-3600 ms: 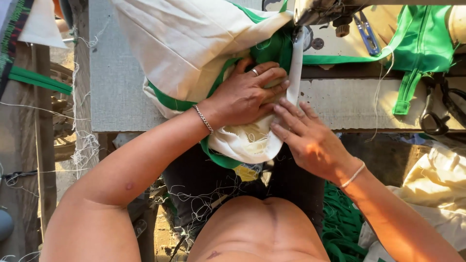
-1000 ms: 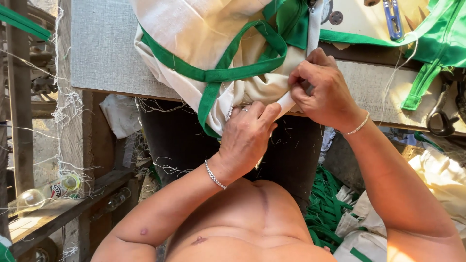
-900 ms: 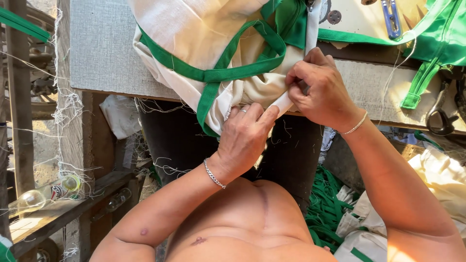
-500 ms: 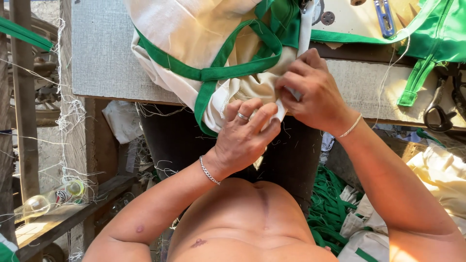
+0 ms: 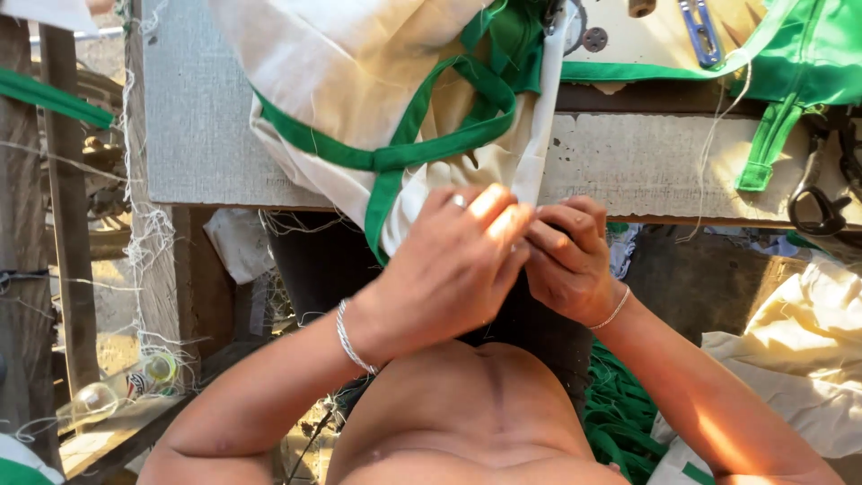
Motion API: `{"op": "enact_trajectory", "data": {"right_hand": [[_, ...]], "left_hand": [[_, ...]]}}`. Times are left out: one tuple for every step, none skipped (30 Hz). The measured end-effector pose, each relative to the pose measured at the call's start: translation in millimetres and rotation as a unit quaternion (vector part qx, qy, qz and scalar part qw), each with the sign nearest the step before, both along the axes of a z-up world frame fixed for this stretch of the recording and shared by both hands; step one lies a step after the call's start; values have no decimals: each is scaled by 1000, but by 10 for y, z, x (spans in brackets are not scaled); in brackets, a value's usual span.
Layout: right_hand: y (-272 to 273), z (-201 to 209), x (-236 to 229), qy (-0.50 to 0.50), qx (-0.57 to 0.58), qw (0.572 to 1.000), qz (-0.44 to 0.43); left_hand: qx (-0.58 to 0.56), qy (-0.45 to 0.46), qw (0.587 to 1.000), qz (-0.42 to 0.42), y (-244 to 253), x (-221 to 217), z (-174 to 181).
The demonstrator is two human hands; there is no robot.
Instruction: Sewing a white canvas tote bag with green straps using an industrial sewing machine.
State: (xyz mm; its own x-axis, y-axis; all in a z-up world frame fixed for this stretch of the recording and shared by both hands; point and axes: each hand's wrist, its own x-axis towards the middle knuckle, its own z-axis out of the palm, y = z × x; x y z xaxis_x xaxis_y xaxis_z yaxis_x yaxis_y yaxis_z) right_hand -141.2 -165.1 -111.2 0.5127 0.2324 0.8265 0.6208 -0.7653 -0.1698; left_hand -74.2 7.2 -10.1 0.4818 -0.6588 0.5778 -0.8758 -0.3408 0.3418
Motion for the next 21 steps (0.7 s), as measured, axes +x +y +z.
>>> {"op": "enact_trajectory", "data": {"right_hand": [[27,14,-21,0,24,1000,3],[57,34,-42,0,48,999,5],[71,63,-70,-3,50,999,3],[84,99,-95,2,60,998,5],[87,135,-75,3,70,998,7],[66,110,-69,-6,71,997,6],[60,77,-100,7,64,998,0],[48,29,-127,20,58,998,-5],[46,13,-123,22,63,998,-14],[48,-9,-120,27,53,998,-15],[44,-30,-100,30,42,999,-11],[71,-17,-89,31,46,998,-14],[85,3,-71,31,36,999,-14],[105,24,-58,30,26,999,-14],[131,57,-32,30,28,999,-13],[156,93,-10,46,24,999,6],[181,134,13,61,20,998,24],[202,138,51,60,22,998,23],[213,142,77,66,22,997,38],[224,147,103,71,21,996,54],[192,157,81,69,22,996,51]], "left_hand": [[-23,28,999,-32,-68,106,8],[-45,56,995,-63,-136,210,20],[-43,53,995,-65,-193,346,-156],[-47,139,985,-91,-252,487,-324],[-49,219,968,-116,-320,671,-477],[-47,211,969,-119,-284,695,-551],[12,128,987,-99,-245,697,-643],[70,42,994,-78,-213,706,-748],[74,45,992,-87,-149,689,-723],[121,31,990,-71,-81,675,-702],[166,15,985,-49,-3,661,-678],[170,16,984,-53,27,688,-639],[201,39,977,-65,53,711,-601],[233,61,968,-78,85,730,-560],[234,61,967,-78,124,776,-582],[227,71,967,-95,162,819,-600],[221,80,966,-113,195,869,-612],[222,79,965,-114,233,894,-583],[230,61,964,-117,250,919,-561],[238,44,963,-120,267,945,-538],[239,42,963,-122,241,923,-488]]}}
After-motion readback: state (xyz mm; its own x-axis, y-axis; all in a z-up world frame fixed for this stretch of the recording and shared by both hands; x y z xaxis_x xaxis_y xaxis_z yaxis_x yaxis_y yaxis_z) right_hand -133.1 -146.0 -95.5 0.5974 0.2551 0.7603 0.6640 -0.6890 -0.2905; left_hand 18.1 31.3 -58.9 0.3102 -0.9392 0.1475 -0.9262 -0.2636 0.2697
